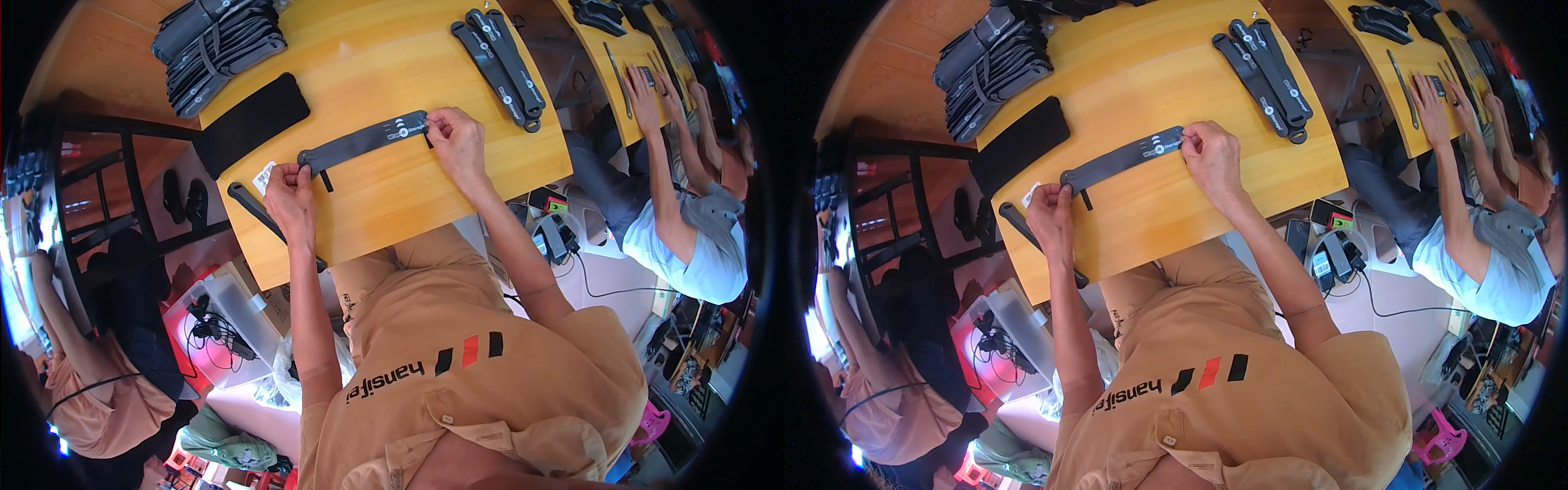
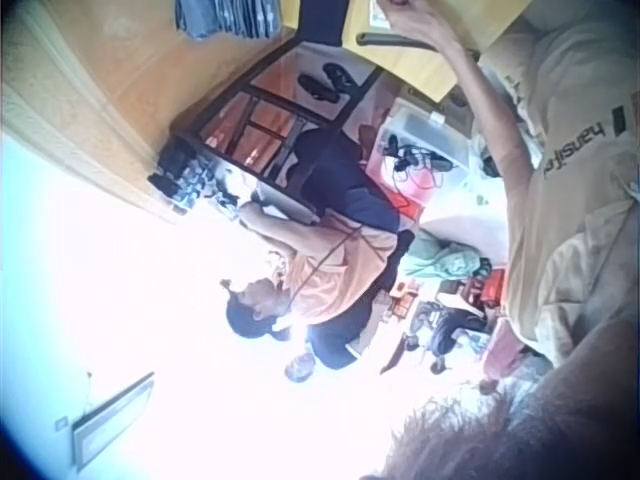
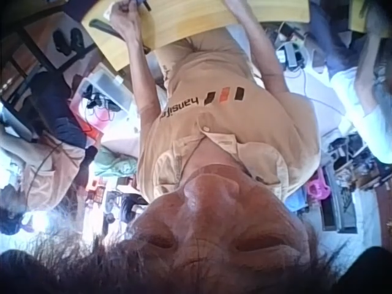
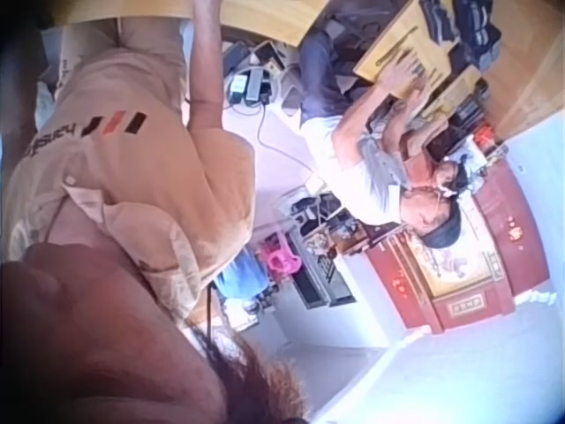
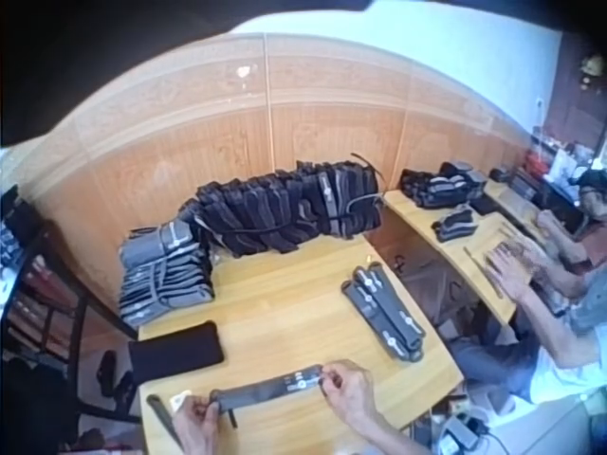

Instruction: Manually attaching small components to black industrial straps at a workstation.

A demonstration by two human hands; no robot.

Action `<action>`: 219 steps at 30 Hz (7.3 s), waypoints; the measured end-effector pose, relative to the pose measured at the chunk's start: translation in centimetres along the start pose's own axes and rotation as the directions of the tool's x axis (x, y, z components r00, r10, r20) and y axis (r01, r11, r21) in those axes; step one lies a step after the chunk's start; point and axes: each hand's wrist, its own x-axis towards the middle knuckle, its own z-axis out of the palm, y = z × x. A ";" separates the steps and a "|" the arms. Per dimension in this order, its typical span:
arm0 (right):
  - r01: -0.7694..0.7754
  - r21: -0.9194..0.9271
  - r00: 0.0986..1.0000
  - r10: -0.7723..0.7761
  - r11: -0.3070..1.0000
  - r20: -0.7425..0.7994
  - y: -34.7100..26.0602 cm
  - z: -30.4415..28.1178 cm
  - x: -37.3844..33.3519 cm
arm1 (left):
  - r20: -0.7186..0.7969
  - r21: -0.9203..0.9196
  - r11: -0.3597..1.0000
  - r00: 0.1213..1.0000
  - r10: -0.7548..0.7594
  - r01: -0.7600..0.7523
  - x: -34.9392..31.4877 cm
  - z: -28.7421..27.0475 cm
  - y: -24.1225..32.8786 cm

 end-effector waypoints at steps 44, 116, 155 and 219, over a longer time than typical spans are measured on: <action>0.375 -0.176 0.926 -0.360 0.910 0.115 -2.7 -2.0 -2.1 | 0.262 0.356 0.714 0.798 0.543 -0.603 -4.0 -0.2 2.3; 0.565 0.344 0.628 -0.661 0.750 0.410 -13.0 -3.9 -11.7 | 0.366 -0.862 0.335 0.924 -0.110 0.381 -14.2 -6.7 1.5; 0.050 0.517 0.705 -0.397 0.854 0.588 -15.5 -4.9 -13.0 | 0.216 -0.327 0.943 0.976 0.016 0.057 -17.0 -10.6 3.0; -0.054 0.730 0.332 -0.677 0.681 0.657 -13.9 -1.9 -12.3 | 0.673 -0.688 0.378 0.739 0.016 0.619 -17.3 -10.1 1.3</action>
